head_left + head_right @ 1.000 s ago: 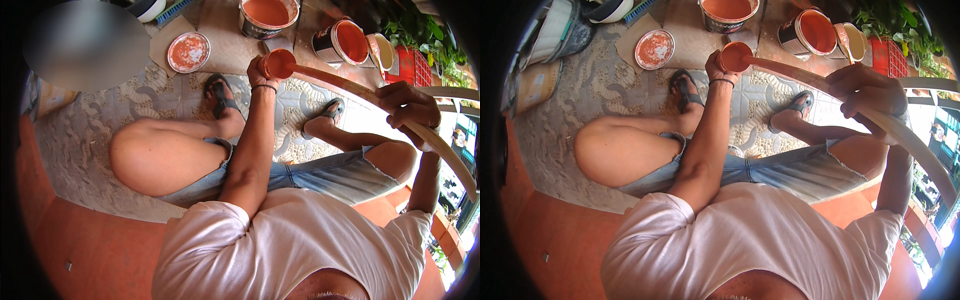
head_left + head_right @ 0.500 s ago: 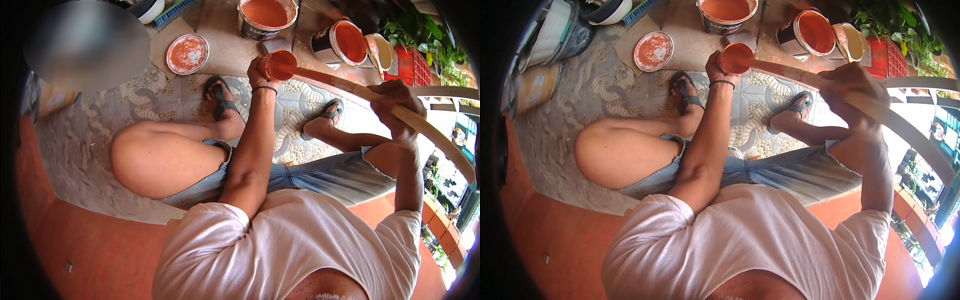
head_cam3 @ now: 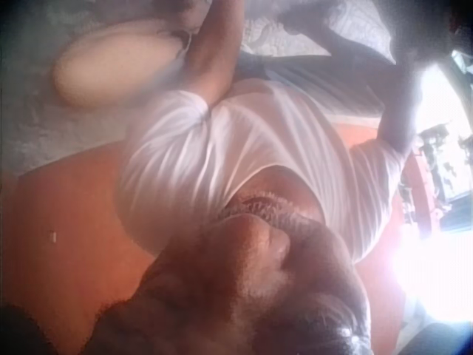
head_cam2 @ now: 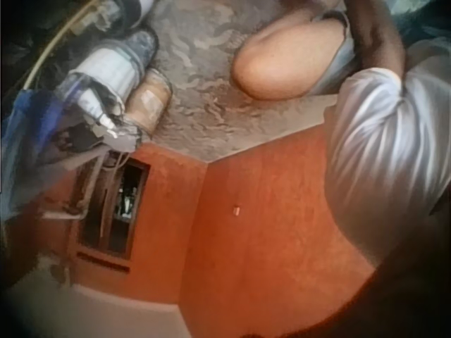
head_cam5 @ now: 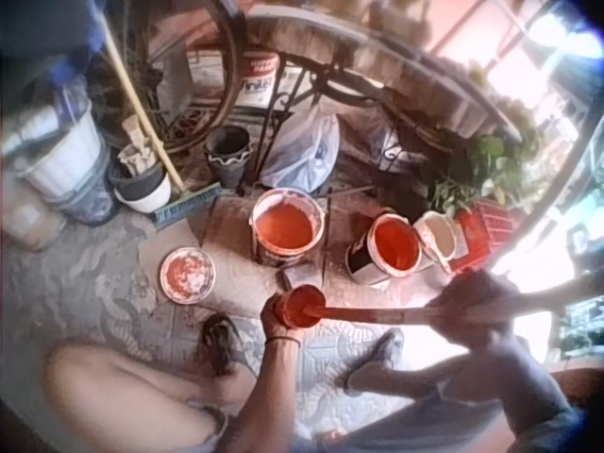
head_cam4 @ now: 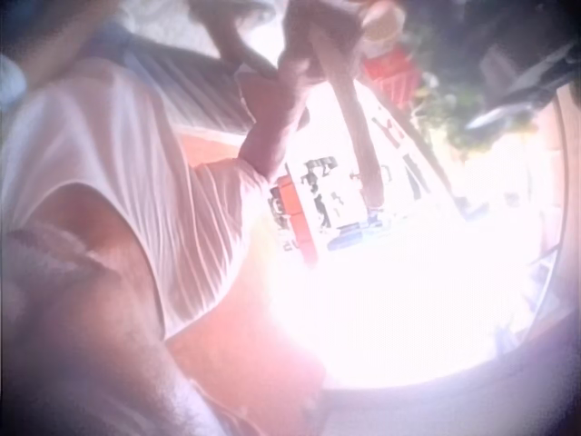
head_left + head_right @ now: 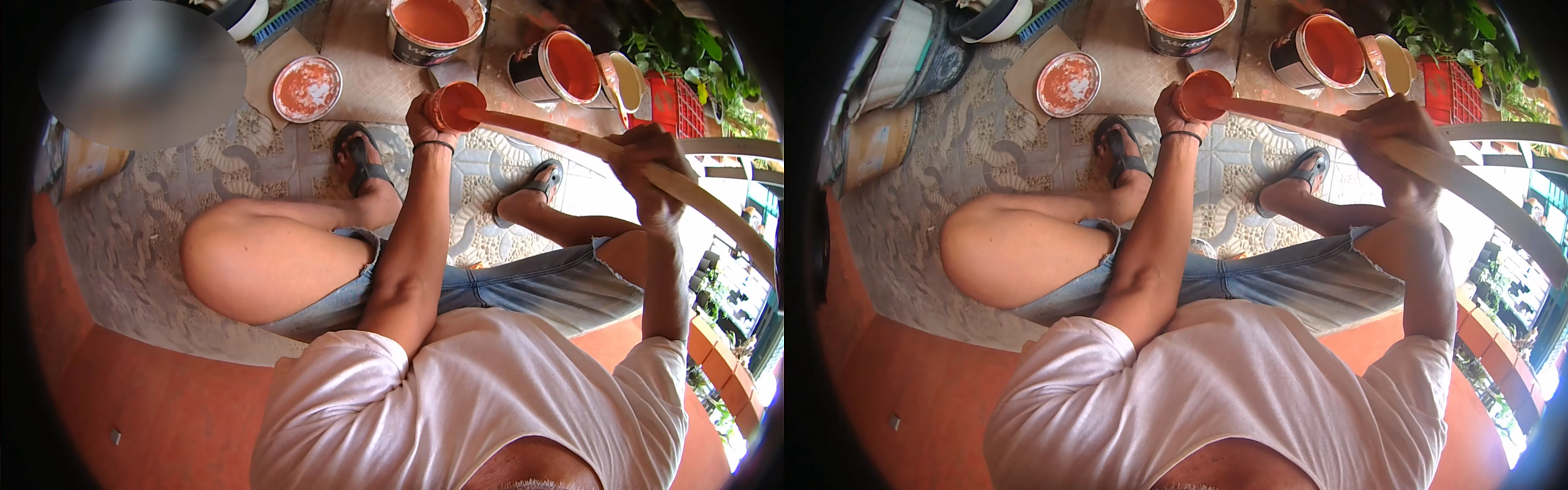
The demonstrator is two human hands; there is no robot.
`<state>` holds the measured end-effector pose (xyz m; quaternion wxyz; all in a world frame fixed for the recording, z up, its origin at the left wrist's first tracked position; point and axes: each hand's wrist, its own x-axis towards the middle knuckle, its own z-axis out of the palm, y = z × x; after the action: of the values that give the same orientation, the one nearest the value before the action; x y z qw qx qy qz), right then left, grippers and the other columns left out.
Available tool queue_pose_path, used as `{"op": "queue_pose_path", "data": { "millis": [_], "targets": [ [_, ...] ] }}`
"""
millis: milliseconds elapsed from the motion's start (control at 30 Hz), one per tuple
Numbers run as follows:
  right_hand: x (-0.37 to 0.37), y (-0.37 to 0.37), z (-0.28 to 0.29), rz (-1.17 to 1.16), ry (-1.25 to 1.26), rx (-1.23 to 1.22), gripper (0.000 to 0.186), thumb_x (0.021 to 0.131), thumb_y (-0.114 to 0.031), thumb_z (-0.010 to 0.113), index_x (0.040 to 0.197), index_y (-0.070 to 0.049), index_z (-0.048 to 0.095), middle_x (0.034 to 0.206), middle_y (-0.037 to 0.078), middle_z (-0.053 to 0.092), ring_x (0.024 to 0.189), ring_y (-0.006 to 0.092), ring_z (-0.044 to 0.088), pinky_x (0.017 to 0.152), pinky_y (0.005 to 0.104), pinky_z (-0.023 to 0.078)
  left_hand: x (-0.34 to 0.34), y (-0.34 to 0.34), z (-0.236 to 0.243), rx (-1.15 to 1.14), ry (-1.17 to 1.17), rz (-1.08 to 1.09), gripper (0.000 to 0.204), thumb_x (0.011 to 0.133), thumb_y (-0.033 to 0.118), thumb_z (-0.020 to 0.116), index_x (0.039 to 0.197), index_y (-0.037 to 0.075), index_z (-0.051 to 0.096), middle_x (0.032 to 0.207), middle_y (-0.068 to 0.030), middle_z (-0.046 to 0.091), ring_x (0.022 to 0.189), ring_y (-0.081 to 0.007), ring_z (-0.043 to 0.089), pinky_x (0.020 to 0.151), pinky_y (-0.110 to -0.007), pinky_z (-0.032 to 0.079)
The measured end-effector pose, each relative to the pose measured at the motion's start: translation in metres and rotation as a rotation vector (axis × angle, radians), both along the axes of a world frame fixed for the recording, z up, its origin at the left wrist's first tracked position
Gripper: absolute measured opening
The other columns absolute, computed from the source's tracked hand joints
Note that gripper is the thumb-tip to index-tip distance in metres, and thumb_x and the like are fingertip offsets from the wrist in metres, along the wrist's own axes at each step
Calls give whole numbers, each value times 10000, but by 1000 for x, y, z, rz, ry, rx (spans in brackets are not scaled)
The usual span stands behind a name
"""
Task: The person sits on a tiled floor and uses a wooden stick to stir reddish-orange paint in a bucket, then transfers some into a smaller container. The person continues stirring the smaller container and places the stick on the bucket lid.
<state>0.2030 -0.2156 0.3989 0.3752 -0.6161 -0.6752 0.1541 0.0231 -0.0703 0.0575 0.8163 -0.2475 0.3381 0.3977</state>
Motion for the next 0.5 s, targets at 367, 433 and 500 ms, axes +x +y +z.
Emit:
{"op": "queue_pose_path", "data": {
  "millis": [367,433,500],
  "targets": [
    [-13,0,-4,-350,331,-188,183,909,12,885,1027,37,746,945,136,791,774,148,752,671,264,587,-3,2,-8,12,-6,-17,227,930,302,698,1045,130,792,1143,-113,826,1108,-360,779,1036,-665,585],
    [-11,-6,-12,-379,311,-150,179,914,3,881,1035,46,756,924,130,790,757,163,768,666,275,609,0,0,-1,2,-10,-22,220,931,286,689,1036,121,790,1142,-118,826,1110,-361,779,1032,-662,589],
    [-1,-9,-14,-354,237,-107,157,911,-4,874,1008,55,766,897,123,787,737,179,778,654,285,620,-1,-1,7,-17,6,-21,218,931,279,683,1029,115,789,1140,-121,826,1114,-363,779,1033,-661,591]
  ]
}}
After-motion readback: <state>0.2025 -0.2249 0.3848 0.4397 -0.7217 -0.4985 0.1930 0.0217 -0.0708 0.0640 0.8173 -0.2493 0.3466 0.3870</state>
